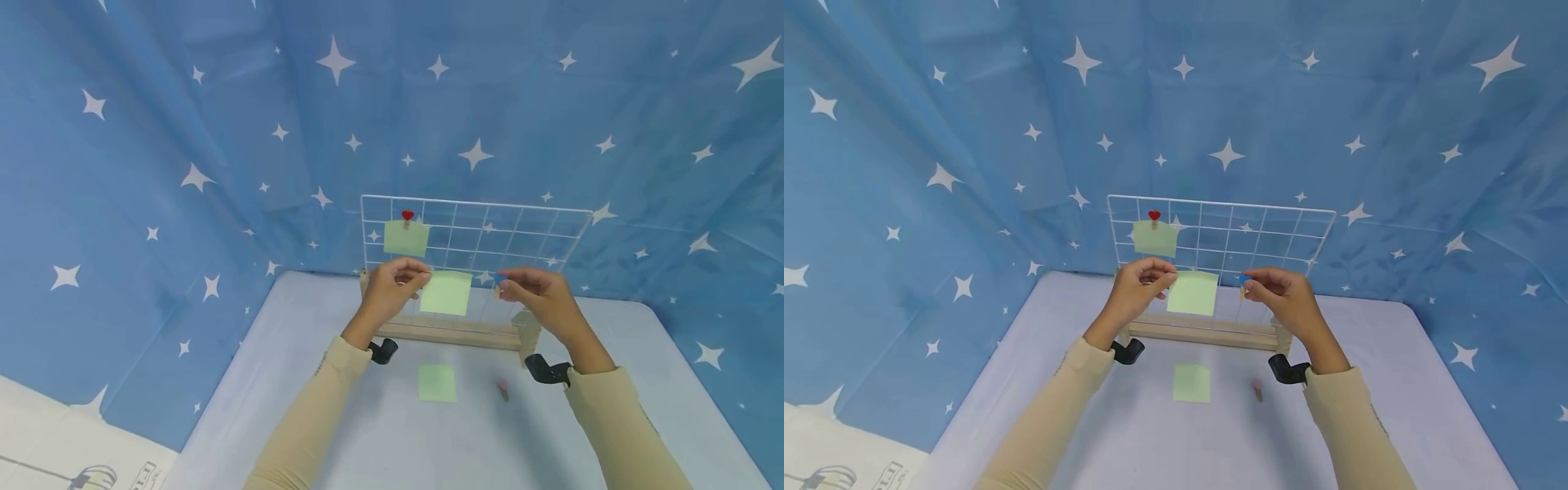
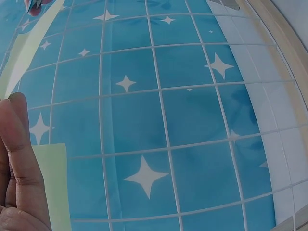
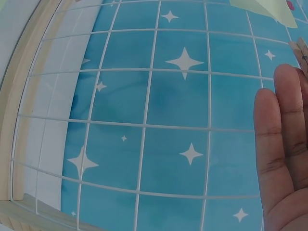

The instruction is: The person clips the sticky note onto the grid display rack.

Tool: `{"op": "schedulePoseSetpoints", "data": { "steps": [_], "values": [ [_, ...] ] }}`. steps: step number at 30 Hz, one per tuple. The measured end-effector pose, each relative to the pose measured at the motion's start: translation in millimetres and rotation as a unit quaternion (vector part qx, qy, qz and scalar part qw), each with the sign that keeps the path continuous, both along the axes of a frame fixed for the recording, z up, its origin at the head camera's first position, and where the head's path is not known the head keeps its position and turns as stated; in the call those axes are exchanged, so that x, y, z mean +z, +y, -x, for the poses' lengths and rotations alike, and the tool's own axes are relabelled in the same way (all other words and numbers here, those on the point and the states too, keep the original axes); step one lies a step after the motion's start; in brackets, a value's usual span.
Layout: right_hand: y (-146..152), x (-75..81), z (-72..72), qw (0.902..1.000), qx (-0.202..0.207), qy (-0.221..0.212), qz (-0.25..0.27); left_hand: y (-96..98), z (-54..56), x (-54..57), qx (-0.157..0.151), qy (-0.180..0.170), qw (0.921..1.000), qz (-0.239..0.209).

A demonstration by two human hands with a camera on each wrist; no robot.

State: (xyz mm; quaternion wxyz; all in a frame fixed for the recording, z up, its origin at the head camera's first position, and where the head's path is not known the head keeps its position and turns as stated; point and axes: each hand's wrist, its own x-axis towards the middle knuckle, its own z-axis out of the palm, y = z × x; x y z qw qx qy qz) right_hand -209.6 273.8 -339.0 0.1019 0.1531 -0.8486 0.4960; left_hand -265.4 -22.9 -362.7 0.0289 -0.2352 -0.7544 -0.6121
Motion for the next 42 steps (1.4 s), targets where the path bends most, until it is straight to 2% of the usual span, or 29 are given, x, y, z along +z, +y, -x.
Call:
{"op": "schedulePoseSetpoints", "data": {
  "steps": [7, 18, 27, 38, 42],
  "values": [
    [1.4, 0.4, -0.4, 1.0, -0.002, -0.004, 0.004, 2.6, 2.4, 0.1, -0.005, 0.003, 1.0, 0.004],
    [-0.8, 0.5, 6.1, 0.9996, 0.01, 0.012, 0.025, 6.7, 3.8, 4.7, -0.011, -0.002, 0.9999, 0.004],
    [-1.7, 4.4, 6.1, 0.9999, -0.006, -0.013, 0.007, 11.9, 4.8, 2.3, -0.018, -0.003, 0.9998, 0.0],
    [-3.0, 7.1, 8.5, 0.9998, -0.003, 0.021, 0.005, 14.9, 9.5, 7.3, -0.012, 0.01, 0.9999, 0.005],
    [-1.9, 10.5, 12.5, 0.9998, 0.002, 0.019, 0.002, 16.1, 12.7, 11.1, -0.011, 0.015, 0.9998, 0.006]
  ]
}}
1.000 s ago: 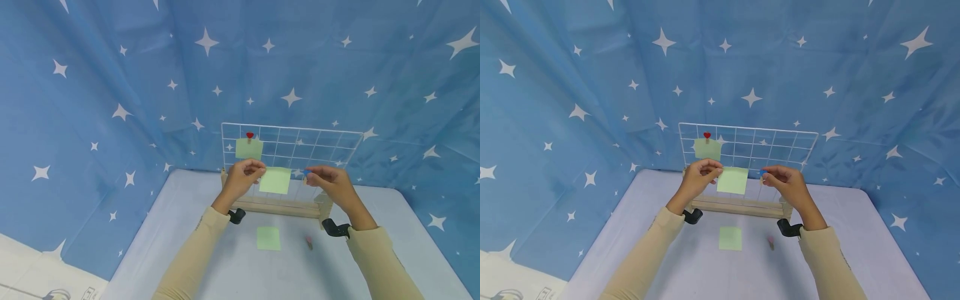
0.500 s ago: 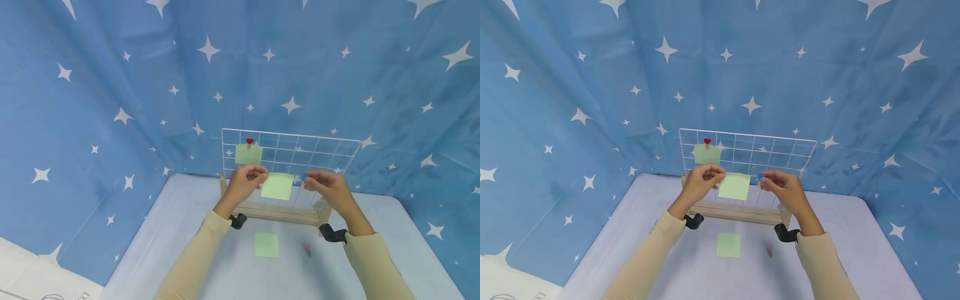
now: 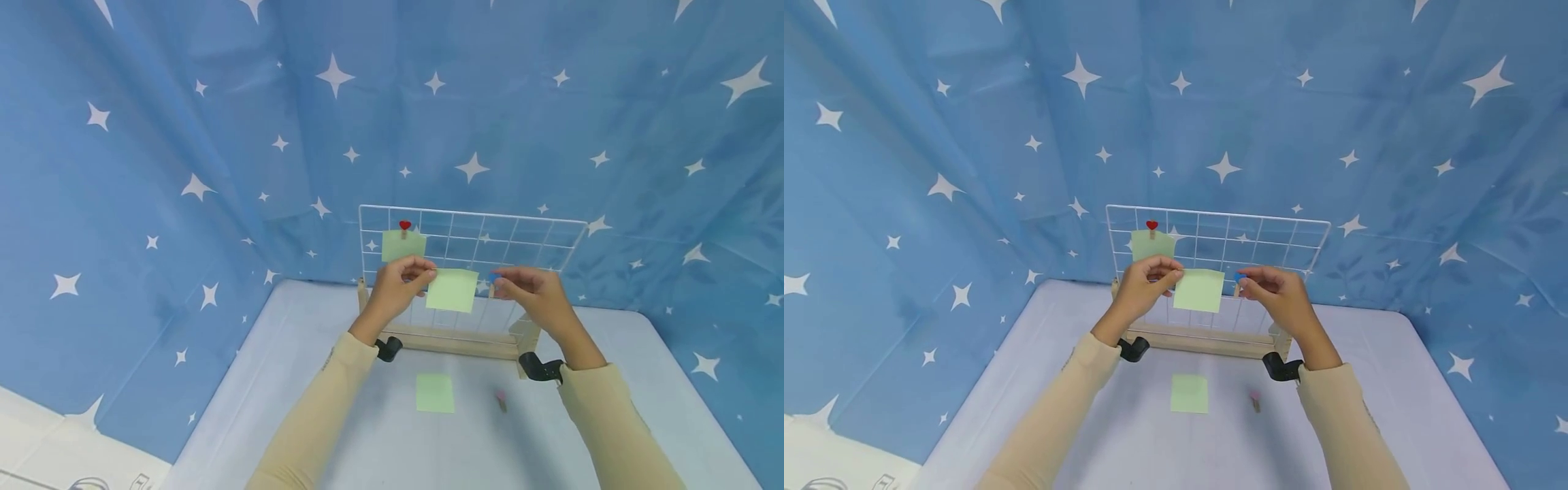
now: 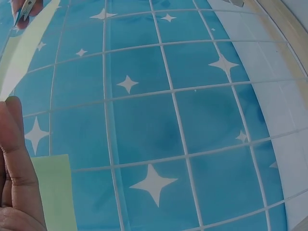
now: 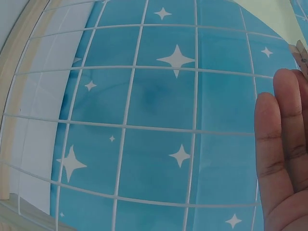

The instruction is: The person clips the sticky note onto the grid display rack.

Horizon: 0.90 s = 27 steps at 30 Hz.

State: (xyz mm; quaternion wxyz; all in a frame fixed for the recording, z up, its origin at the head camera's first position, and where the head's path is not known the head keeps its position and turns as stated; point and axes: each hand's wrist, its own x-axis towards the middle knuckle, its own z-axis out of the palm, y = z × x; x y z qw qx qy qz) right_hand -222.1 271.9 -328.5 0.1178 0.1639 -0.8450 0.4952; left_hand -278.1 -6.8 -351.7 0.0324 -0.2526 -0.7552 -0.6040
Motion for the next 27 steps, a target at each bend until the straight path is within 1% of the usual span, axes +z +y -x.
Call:
{"op": "schedulePoseSetpoints", "data": {
  "steps": [4, 11, 17, 20, 27],
  "values": [
    [1.1, 5.5, 3.5, 0.9999, 0.001, -0.013, 0.005, 1.1, 4.2, 2.6, 0.001, 0.003, 1.0, -0.007],
    [0.2, 13.9, 10.1, 0.9999, 0.01, -0.01, 0.006, 0.5, 9.6, 5.0, 0.01, -0.002, 0.9998, -0.015],
    [-0.8, 18.7, 13.8, 0.9999, 0.014, -0.008, -0.005, 0.2, 12.5, 7.0, 0.014, -0.007, 0.9998, -0.009],
    [-0.5, 22.1, 15.1, 0.9999, 0.013, -0.002, -0.009, 0.9, 14.0, 9.1, 0.012, -0.009, 0.9999, -0.007],
    [1.0, 30.9, 14.6, 0.9999, 0.012, -0.006, -0.008, 2.0, 16.4, 10.5, 0.011, -0.008, 0.9999, -0.007]
  ]
}}
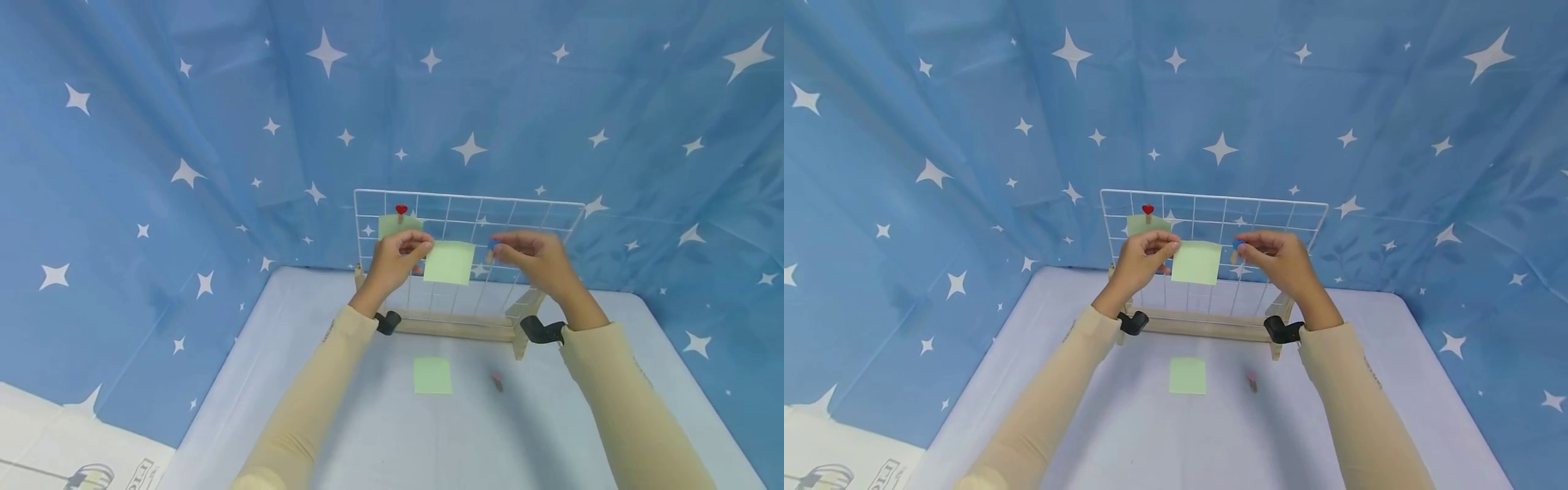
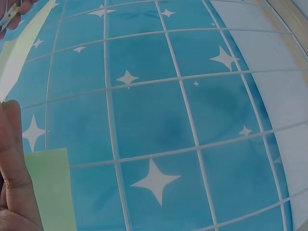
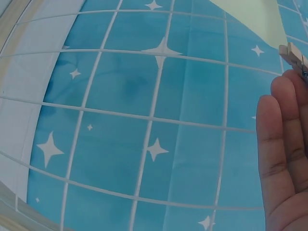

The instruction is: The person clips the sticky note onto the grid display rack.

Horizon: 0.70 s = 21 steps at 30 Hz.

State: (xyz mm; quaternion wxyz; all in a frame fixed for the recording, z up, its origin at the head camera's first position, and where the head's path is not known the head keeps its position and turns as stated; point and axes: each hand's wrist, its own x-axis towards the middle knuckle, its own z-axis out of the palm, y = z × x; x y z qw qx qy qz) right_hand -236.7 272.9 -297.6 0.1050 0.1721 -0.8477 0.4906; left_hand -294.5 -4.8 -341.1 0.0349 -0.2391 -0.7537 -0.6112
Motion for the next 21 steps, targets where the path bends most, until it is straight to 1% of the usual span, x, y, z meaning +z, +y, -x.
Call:
{"op": "schedulePoseSetpoints", "data": {
  "steps": [5, 8, 18, 21],
  "values": [
    [0.0, 5.8, 2.8, 0.9999, -0.005, 0.016, -0.004, 0.2, 1.7, 2.5, 0.004, 0.003, 1.0, -0.001],
    [-0.2, 8.0, 4.6, 0.9996, -0.008, 0.024, -0.015, 0.7, 2.1, 4.1, 0.005, 0.003, 1.0, -0.004],
    [-5.0, 15.3, 6.8, 0.9981, -0.036, 0.023, -0.045, 4.4, 3.5, 5.4, 0.01, 0.0, 0.9999, -0.01],
    [-6.4, 16.8, 6.2, 0.9973, -0.04, 0.031, -0.054, 5.2, 3.3, 4.9, 0.01, 0.0, 0.9999, -0.01]
  ]
}}
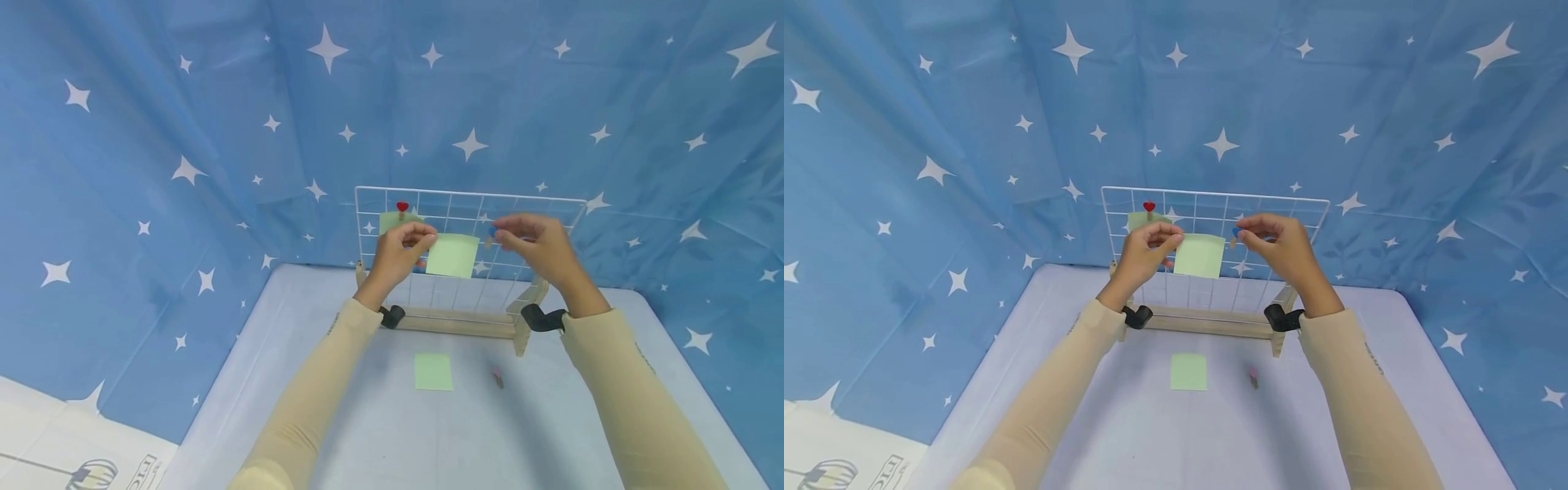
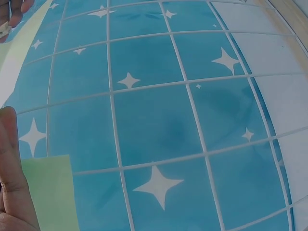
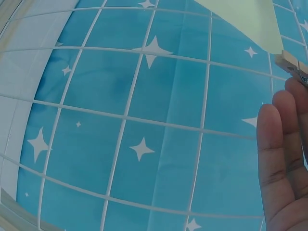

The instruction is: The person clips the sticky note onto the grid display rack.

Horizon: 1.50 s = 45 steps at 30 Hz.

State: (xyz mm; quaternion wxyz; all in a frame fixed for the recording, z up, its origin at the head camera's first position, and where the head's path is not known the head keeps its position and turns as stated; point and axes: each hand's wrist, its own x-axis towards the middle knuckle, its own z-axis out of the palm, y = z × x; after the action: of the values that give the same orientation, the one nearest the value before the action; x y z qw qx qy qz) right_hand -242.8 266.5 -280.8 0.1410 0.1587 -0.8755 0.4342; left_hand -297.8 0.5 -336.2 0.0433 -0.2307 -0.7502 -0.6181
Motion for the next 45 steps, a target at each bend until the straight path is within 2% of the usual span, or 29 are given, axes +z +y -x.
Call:
{"op": "schedulePoseSetpoints", "data": {
  "steps": [9, 16, 25, 31, 45],
  "values": [
    [-2.9, 3.6, 1.7, 0.9999, -0.005, 0.012, -0.008, 1.6, 1.4, 1.9, 0.006, 0.003, 1.0, 0.0],
    [-9.1, 5.9, 3.1, 0.9995, -0.024, -0.004, -0.021, 1.3, 3.3, 1.4, 0.01, 0.004, 0.9999, -0.002],
    [-11.7, 8.0, 9.3, 0.9991, -0.041, -0.011, 0.008, 5.3, 9.9, 4.0, 0.008, -0.002, 0.9999, -0.015],
    [-20.7, 11.1, 12.9, 0.9983, -0.033, 0.033, 0.034, 8.0, 13.1, 5.1, 0.019, -0.002, 0.9996, -0.022],
    [-40.0, 3.9, 26.5, 0.9881, -0.068, 0.138, 0.009, 22.4, 10.9, 4.9, 0.067, 0.01, 0.9966, -0.046]
  ]
}}
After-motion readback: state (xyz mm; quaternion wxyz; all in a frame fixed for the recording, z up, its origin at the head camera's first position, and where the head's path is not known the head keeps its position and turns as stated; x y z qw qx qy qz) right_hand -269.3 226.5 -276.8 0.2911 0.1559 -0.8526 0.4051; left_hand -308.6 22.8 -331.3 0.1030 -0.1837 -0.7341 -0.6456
